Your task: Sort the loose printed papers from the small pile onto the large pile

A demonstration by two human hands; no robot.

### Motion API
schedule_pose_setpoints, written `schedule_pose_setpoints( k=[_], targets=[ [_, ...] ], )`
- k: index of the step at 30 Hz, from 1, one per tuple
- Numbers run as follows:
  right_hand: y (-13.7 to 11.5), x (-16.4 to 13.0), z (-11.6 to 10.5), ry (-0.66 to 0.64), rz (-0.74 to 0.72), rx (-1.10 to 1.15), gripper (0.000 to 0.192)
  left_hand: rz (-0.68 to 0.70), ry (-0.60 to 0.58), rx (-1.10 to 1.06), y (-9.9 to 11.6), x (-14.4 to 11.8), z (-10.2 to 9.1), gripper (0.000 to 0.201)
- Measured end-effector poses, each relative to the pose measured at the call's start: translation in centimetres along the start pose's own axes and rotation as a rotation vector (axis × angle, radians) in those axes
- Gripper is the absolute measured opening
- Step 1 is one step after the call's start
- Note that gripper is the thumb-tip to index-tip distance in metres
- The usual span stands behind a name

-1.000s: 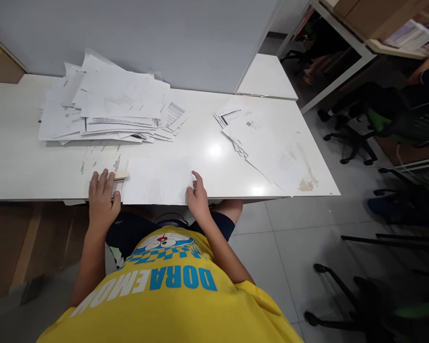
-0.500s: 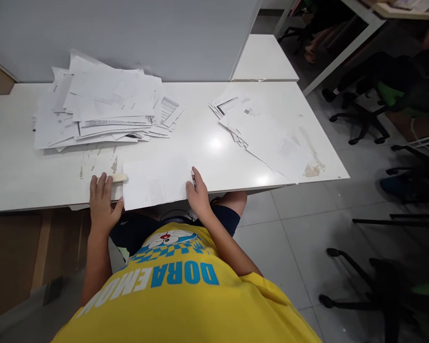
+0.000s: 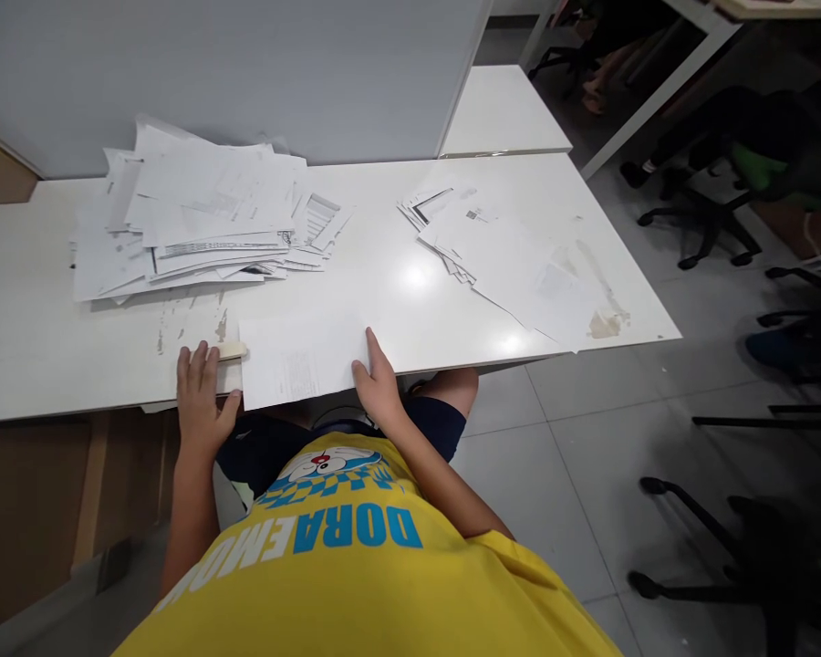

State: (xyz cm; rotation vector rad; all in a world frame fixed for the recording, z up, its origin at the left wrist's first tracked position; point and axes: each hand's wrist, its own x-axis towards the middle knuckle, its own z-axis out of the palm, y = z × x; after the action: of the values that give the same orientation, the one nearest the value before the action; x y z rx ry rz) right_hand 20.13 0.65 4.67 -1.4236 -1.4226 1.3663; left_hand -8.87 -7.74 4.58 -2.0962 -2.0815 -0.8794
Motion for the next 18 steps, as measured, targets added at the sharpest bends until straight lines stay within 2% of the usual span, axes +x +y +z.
schedule_pose_setpoints(
  k=[3,7,13,18],
  targets=[
    [-0.1,0.0,-0.1,-0.001,0.007,0.005,0.077,-0.015,0.034,-0.052,-0.1,0.0,0.3,0.062],
    [-0.5,-0.2,-0.3,-0.004,0.032,-0.02,0.076,-0.107,0.155,-0.064,0.1,0.3,1.3,0.049],
    [-0.4,-0.5,-0.5,0.018,-0.003,0.026,0.072,-0.192,0.241,0.015,0.2,0.6,3.2,0.047],
    [-1.1,-0.3,-0.2,0.023,-0.063,-0.016,0.069,-0.203,0.305,0.016,-0.3,0.4,3.7,0.044]
  ],
)
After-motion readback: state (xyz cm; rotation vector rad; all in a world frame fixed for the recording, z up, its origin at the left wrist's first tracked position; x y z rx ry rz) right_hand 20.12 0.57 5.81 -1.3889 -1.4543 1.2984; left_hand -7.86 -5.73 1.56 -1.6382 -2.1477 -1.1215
